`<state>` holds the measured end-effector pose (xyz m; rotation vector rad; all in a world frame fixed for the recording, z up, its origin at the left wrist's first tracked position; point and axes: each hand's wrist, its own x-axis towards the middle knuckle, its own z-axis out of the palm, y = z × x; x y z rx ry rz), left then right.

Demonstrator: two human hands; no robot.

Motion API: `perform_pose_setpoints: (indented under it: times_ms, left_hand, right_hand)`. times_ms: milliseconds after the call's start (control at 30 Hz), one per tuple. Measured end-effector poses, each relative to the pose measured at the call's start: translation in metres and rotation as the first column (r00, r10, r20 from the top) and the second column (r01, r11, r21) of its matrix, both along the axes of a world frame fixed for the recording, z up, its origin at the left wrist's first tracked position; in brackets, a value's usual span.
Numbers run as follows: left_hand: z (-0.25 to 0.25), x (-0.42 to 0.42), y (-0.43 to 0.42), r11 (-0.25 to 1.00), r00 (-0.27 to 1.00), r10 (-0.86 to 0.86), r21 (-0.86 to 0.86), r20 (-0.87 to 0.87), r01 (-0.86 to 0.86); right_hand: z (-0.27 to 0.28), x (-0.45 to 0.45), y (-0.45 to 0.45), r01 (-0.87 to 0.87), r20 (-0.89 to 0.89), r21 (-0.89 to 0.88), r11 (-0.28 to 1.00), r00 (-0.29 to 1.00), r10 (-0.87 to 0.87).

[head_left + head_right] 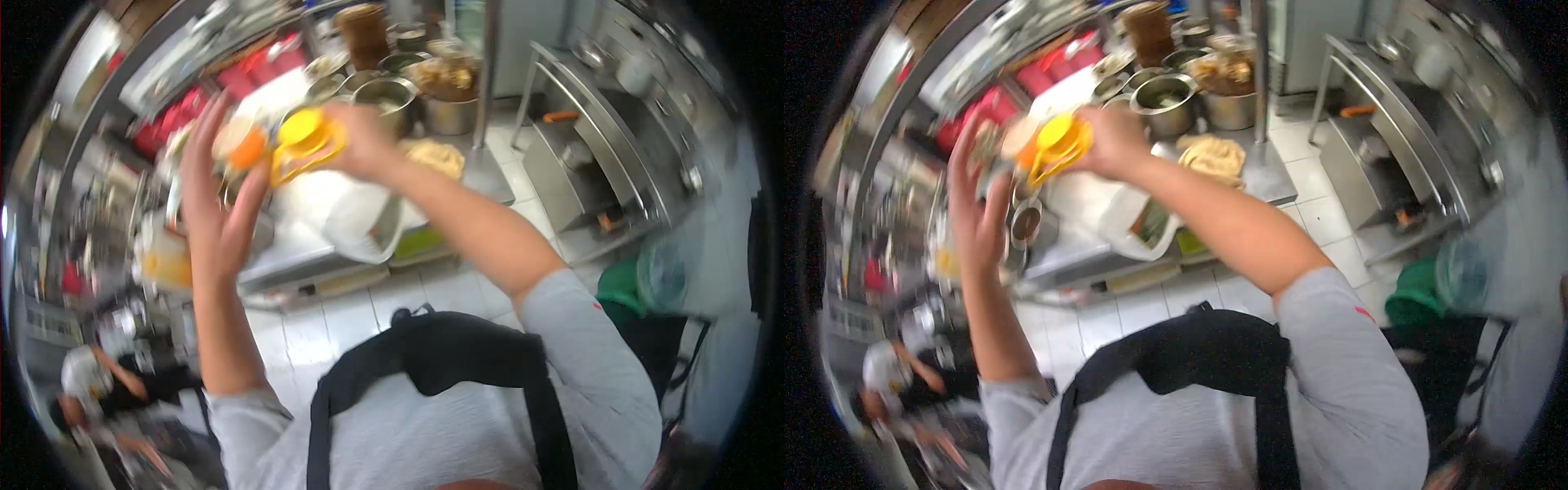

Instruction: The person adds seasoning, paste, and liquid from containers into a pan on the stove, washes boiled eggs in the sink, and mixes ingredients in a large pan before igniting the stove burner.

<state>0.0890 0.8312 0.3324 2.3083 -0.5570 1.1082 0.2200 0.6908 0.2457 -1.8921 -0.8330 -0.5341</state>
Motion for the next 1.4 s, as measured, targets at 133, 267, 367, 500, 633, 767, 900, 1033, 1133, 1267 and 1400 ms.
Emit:
perform_pose_setpoints:
  times_ms: [133, 267, 367, 500, 633, 767, 900, 1033, 1133, 1267, 1400]
  left_hand:
    - [-0.049, 0.011, 0.032, 0.998, 0.998, 0.044, 0.036, 0.032, -0.046]
    - [-0.089, 0.043, 0.05, 0.988, 0.982, -0.137, -0.095, -0.127, 0.125]
    - [-0.117, 0.066, 0.044, 0.941, 0.952, -0.29, -0.212, -0.1, 0.264]
    - [-0.163, 0.08, 0.022, 0.847, 0.863, -0.5, -0.249, -0.071, 0.47]
    - [-0.186, 0.086, -0.022, 0.709, 0.684, -0.695, -0.365, -0.221, 0.603]
    - [-0.176, 0.068, -0.086, 0.549, 0.481, -0.836, -0.427, -0.264, 0.718]
    - [-0.165, 0.019, -0.176, 0.282, 0.192, -0.951, -0.431, -0.242, 0.857]
    - [-0.157, -0.068, -0.253, 0.099, -0.094, -0.909, -0.43, -0.406, 0.897]
    - [-0.185, -0.107, -0.295, 0.132, -0.197, -0.749, -0.433, -0.633, 0.891]
    - [-0.248, -0.146, -0.339, 0.007, -0.273, -0.456, -0.31, -0.847, 0.951]
    - [-0.363, -0.13, -0.432, -0.463, -0.288, -0.365, -0.096, -0.885, 0.881]
  right_hand:
    - [-0.017, 0.048, 0.062, 0.194, 0.015, -0.084, 0.977, 0.981, -0.193]
    - [-0.025, 0.077, 0.107, 0.249, -0.17, -0.177, 0.952, 0.945, -0.279]
    - [-0.023, 0.064, 0.09, 0.373, -0.114, -0.191, 0.908, 0.91, -0.398]
    - [-0.064, 0.003, -0.005, 0.282, 0.063, 0.021, 0.959, 0.957, -0.283]
    - [-0.15, -0.108, -0.097, 0.624, -0.184, -0.036, 0.781, 0.764, -0.619]
    - [-0.201, -0.244, -0.149, 0.755, -0.649, -0.275, 0.595, 0.312, -0.694]
    - [-0.256, -0.373, -0.168, 0.859, -0.649, -0.287, 0.424, 0.151, -0.746]
    - [-0.284, -0.514, -0.169, 0.978, -1.0, 0.009, -0.209, 0.007, -0.009]
    - [-0.293, -0.608, -0.144, 0.812, -0.678, -0.501, -0.299, -0.583, -0.448]
    - [-0.203, -0.704, -0.094, 0.508, -0.395, -0.39, -0.768, -0.846, -0.359]
    - [-0.11, -0.801, 0.018, 0.001, -0.206, -0.357, -0.934, -0.975, 0.078]
